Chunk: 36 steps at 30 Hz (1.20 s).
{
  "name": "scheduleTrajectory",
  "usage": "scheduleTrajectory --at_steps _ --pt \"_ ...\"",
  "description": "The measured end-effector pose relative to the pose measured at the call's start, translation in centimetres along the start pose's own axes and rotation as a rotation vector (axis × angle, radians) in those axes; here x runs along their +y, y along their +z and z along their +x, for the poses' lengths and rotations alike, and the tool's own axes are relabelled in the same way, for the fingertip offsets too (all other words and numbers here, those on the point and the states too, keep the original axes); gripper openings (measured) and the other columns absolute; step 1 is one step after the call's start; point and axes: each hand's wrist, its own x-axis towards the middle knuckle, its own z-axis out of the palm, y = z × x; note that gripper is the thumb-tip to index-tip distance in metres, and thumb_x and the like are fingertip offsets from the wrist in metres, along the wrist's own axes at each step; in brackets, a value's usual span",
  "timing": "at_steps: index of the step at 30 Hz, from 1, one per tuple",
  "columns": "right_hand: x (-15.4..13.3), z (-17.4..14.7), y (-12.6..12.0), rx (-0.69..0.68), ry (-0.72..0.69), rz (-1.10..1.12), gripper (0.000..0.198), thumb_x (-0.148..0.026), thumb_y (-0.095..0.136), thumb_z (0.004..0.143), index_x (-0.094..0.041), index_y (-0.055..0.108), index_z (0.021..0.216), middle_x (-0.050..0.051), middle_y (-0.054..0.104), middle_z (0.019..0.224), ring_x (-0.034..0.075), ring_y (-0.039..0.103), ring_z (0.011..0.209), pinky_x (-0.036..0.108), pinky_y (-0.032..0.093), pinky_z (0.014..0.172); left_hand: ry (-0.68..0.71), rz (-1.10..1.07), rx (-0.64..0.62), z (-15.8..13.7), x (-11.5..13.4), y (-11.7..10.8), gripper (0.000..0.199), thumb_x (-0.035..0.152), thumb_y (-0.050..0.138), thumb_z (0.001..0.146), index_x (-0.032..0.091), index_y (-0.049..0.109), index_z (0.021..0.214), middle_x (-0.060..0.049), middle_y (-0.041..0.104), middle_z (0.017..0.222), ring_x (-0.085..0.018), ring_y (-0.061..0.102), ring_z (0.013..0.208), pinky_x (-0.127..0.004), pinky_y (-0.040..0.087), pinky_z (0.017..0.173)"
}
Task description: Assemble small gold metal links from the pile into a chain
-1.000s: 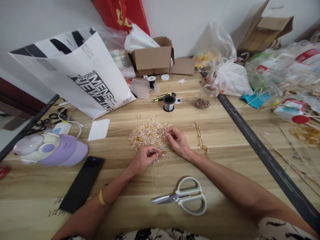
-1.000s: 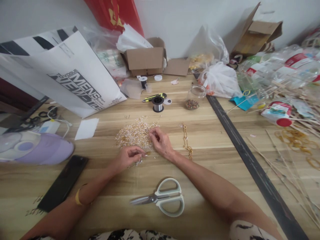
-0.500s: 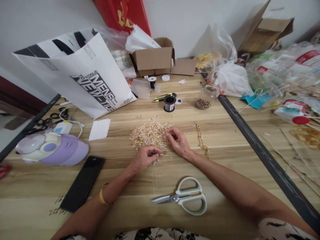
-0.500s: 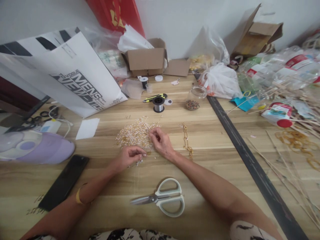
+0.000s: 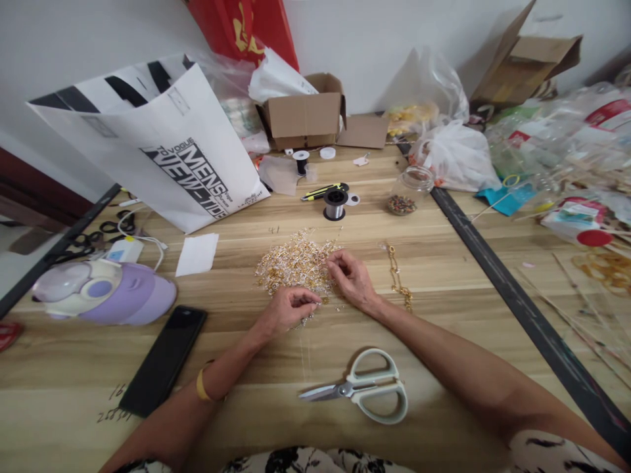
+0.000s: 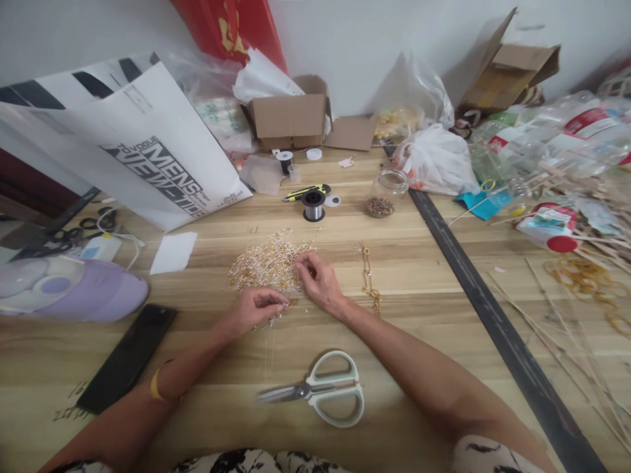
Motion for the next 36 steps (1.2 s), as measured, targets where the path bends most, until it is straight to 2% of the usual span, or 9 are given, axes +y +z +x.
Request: scheduleTrajectory --at_steps 12,28,36 --pt "0.01 0.05 -0.04 -0.005 -0.006 0.002 0.015 -0.031 0.049 0.088 -0.017 0.052 0.085 -0.003 0.047 0.061 0.01 0.043 0.053 0.022 0.035 0.05 -0.009 -0.074 -0.005 -0.02 0.33 0.08 0.018 0.022 0.07 0.065 0.009 0.068 0.077 -0.004 0.069 0.068 -0.01 0.06 0.058 -0.019 0.045 0.055" --pt "0.13 -0.02 -0.07 -0.01 -0.003 -0.034 0.015 -0.032 0.048 0.089 -0.017 0.052 0.085 -0.003 0.046 0.06 0.01 0.042 0.053 0.022 0.033 0.05 -0.016 -0.065 -0.016 0.05 0.17 0.02 0.019 0.017 0.067 0.069 0.008 0.069 0.086 -0.007 0.073 0.074 -0.013 0.065 0.063 -0.022 0.05 0.061" --pt "0.09 0.03 -0.08 -0.005 -0.012 -0.02 0.015 -0.032 0.048 0.089 -0.018 0.052 0.085 -0.003 0.048 0.061 0.01 0.044 0.053 0.022 0.035 0.05 -0.023 -0.072 -0.024 0.03 0.09 -0.03 0.021 0.021 0.069 0.069 0.009 0.069 0.087 -0.007 0.072 0.073 -0.014 0.066 0.065 -0.022 0.051 0.062"
